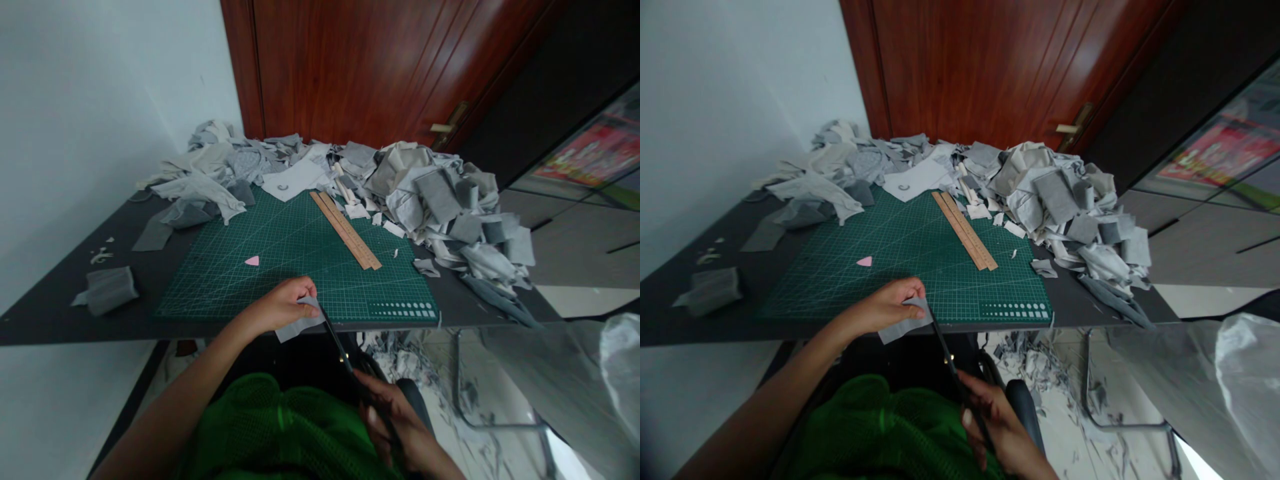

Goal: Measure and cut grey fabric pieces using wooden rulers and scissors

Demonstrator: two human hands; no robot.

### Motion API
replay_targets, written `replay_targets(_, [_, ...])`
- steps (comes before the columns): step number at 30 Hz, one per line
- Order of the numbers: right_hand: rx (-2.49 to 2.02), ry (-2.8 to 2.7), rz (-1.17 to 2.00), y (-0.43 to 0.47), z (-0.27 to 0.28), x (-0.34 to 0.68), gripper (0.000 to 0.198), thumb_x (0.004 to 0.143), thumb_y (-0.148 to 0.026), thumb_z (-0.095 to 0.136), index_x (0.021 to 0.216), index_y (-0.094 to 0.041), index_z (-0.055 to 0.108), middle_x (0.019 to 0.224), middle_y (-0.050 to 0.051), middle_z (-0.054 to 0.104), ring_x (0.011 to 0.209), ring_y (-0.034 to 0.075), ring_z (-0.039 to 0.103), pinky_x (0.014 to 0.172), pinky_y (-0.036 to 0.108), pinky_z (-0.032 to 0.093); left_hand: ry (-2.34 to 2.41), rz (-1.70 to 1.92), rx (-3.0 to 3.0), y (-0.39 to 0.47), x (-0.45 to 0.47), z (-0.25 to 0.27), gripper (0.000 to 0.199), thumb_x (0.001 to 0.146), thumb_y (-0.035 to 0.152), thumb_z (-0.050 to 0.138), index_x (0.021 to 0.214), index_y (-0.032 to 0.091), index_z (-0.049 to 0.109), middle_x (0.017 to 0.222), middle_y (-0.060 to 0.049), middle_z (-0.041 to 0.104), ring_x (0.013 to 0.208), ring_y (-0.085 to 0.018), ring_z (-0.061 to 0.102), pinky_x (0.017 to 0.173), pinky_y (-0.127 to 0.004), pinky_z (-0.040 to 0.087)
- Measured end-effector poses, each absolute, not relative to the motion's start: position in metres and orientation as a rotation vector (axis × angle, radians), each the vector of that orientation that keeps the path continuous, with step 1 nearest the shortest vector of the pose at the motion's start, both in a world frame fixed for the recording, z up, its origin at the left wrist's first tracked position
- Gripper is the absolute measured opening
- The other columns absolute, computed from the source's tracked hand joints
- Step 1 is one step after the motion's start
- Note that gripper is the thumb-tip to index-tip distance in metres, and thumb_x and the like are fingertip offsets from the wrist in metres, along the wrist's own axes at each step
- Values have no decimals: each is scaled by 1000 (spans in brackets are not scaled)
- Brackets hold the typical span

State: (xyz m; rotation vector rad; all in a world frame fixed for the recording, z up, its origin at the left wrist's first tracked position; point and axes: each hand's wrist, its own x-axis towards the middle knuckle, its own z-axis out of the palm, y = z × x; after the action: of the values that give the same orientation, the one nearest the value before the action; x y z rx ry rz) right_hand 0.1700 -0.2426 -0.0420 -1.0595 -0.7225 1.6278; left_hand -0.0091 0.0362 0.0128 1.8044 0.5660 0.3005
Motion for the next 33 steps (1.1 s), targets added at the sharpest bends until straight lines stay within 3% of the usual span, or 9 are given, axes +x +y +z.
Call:
replay_targets(5, [-1061,-750,1618,-242,-41,172,72,87,-59,74,148,-27,55,57,-11,38,37,3,31,34,12,37,568,296,1811,36,-9,13,30,75,39,71,91,20,53,75,5,49,68,-13,46,61,-24,32])
replay_targets(11, [-1046,-779,1608,-241,-40,172,90,79,-80,65,148,-23,56,52,-12,34,36,4,30,33,14,38,536,303,1805,36,-10,14,28,77,37,70,92,20,53,74,6,48,67,-13,45,61,-25,33])
replay_targets(17, [-1126,-768,1624,-244,-43,173,78,83,-64,75,148,-26,56,58,-10,40,36,3,30,33,14,38,534,308,1806,36,-9,13,26,77,34,71,91,20,54,75,5,52,68,-13,47,62,-25,34])
replay_targets(21, [-1067,-773,1598,-244,-44,173,80,82,-69,72,148,-27,56,59,-9,44,37,3,33,33,14,39,537,315,1810,36,-10,13,26,77,35,71,91,20,54,74,5,52,68,-13,47,62,-25,34])
replay_targets(26, [-1109,-789,1601,-243,-38,171,69,88,-54,74,149,-27,54,60,-10,42,37,3,33,34,12,39,550,304,1824,35,-10,15,27,77,36,70,91,21,54,74,5,53,68,-13,47,63,-25,35])
replay_targets(33, [-1105,-783,1625,-243,-40,171,88,83,-68,72,153,-21,49,55,-11,38,38,4,32,34,14,40,547,302,1812,35,-10,17,28,76,38,69,91,21,52,73,6,50,66,-13,44,62,-25,33])
